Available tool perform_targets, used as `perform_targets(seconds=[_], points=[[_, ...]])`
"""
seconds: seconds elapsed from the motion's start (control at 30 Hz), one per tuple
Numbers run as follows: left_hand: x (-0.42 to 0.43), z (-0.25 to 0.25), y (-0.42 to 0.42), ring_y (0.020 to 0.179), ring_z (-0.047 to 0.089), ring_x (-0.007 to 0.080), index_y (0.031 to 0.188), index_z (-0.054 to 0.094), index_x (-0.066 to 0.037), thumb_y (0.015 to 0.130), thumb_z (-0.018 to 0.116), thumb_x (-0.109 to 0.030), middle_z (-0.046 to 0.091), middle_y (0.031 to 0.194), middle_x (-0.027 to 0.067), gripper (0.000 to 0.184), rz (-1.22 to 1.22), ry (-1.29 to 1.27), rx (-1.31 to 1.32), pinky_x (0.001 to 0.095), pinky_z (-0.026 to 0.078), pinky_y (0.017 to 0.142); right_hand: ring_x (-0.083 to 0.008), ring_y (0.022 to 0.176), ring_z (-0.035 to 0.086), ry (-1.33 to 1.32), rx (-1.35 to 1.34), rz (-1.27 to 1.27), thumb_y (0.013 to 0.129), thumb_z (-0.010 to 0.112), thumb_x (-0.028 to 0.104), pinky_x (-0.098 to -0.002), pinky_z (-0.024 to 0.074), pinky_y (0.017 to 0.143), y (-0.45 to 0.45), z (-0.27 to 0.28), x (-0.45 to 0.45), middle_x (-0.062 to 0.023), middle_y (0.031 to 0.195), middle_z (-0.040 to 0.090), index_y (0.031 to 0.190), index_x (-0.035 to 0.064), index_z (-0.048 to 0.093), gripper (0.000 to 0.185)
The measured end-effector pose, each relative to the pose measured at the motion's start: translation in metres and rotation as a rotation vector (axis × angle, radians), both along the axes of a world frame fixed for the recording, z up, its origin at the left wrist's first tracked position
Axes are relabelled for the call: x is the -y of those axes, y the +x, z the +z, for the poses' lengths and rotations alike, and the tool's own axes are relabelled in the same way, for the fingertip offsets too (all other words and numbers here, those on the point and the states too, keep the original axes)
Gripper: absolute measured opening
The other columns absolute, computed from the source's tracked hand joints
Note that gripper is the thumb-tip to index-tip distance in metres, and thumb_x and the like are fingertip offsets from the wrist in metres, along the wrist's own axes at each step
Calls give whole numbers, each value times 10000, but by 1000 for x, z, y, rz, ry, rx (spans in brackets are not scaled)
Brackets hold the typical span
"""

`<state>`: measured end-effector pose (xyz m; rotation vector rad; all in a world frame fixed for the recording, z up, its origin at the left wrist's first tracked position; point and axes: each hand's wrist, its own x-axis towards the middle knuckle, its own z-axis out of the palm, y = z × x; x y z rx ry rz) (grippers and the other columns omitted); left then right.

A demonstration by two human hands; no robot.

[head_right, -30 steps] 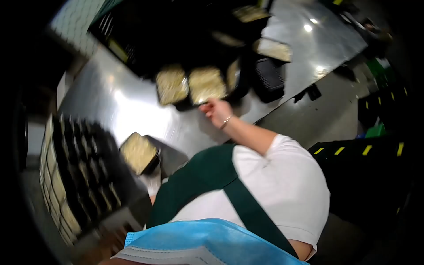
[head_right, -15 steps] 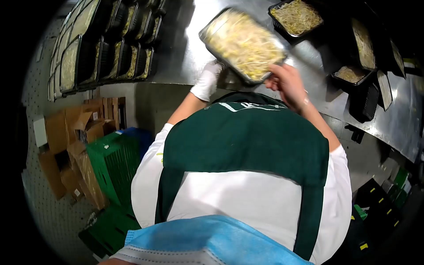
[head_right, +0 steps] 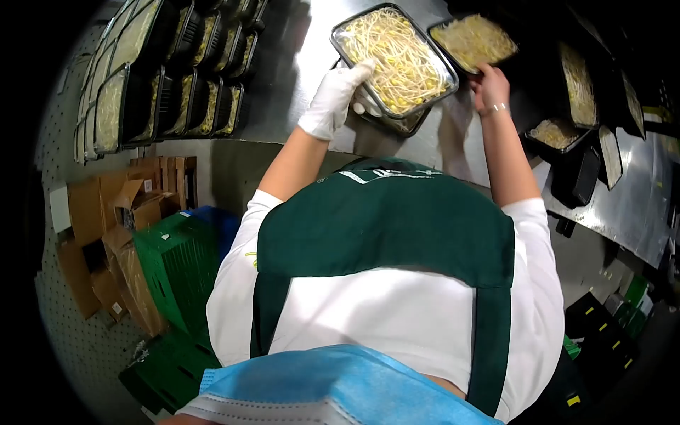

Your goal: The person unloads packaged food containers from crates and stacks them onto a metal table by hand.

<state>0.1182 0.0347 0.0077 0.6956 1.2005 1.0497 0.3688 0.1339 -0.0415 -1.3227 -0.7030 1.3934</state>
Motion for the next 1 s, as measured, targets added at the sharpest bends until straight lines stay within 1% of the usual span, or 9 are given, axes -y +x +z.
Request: perform_targets(seconds=[0.27, 0.43, 0.53, 0.63, 0.67, 0.77, 0.83, 0.93, 1.0], points=[[67, -3, 14, 491, 548, 120, 745, 575, 22, 825, 524, -222, 606, 655, 85, 262, 205, -23, 237, 201, 415, 422, -222, 905, 553, 337, -54, 335, 675, 446, 87, -306, 428, 829, 59, 125, 77, -178, 1028, 535, 1077, -108, 435, 447], [72, 31, 4, 481, 446, 68, 685, 600, 31, 770, 600, -226, 608, 638, 89, 271, -255, -85, -20, 203, 368, 471, -32, 543, 374, 319, 149, 800, 693, 511, 155, -173, 285, 484, -23, 122, 34, 64, 603, 413, 701, 71, 494, 86], [81, 30, -17, 634, 604, 183, 773, 594, 27, 810, 521, -265, 616, 710, 123, 304, -288, 110, 238, 214, 445, 463, -46, 596, 390, 255, 151, 968, 777, 558, 243, -176, 320, 533, -37, 98, 31, 45, 647, 434, 747, 80, 509, 173], [71, 51, 2, 613, 611, 208, 919, 554, 27, 817, 504, -261, 610, 752, 127, 310, 138, 25, 406, 241, 459, 426, -166, 908, 508, 636, 635, 577, 742, 618, 311, -277, 414, 775, 17, 95, 19, -78, 918, 552, 1001, 27, 541, 392], [68, 46, 2, 592, 604, 205, 955, 530, 26, 814, 507, -245, 607, 763, 127, 306, 147, 13, 243, 245, 462, 435, -250, 953, 512, 833, 1330, 305, 694, 653, 364, -331, 417, 798, 54, 106, 9, -134, 1001, 548, 1004, 24, 539, 474], [67, 45, 9, 548, 584, 196, 977, 513, 23, 808, 513, -221, 602, 762, 123, 297, 205, 26, 124, 253, 466, 451, -281, 1107, 414, 420, 2154, 99, 639, 664, 402, -388, 383, 864, 156, 62, -11, -131, 1204, 434, 1176, 54, 397, 694], [65, 46, 16, 510, 562, 186, 954, 528, 22, 808, 508, -201, 599, 734, 117, 267, 243, 38, 209, 261, 469, 470, -257, 1111, 421, 549, 2196, 152, 685, 642, 265, -385, 396, 857, 179, 44, -13, -112, 1231, 418, 1176, 69, 402, 581], [67, 47, 11, 622, 576, 166, 959, 539, 16, 801, 522, -171, 597, 810, 93, 245, 199, 22, 247, 255, 468, 513, -212, 690, 612, 921, 1667, -37, 750, 599, 128, -260, 472, 613, 170, 79, 5, -104, 777, 631, 884, 51, 625, 157], [69, 47, 12, 598, 571, 152, 966, 533, -9, 830, 498, -172, 595, 813, 91, 215, 121, 12, 230, 233, 457, 501, -70, 682, 575, 510, 1235, -63, 784, 585, 119, -176, 438, 625, 153, 122, 48, -38, 777, 635, 975, 47, 611, 206]])
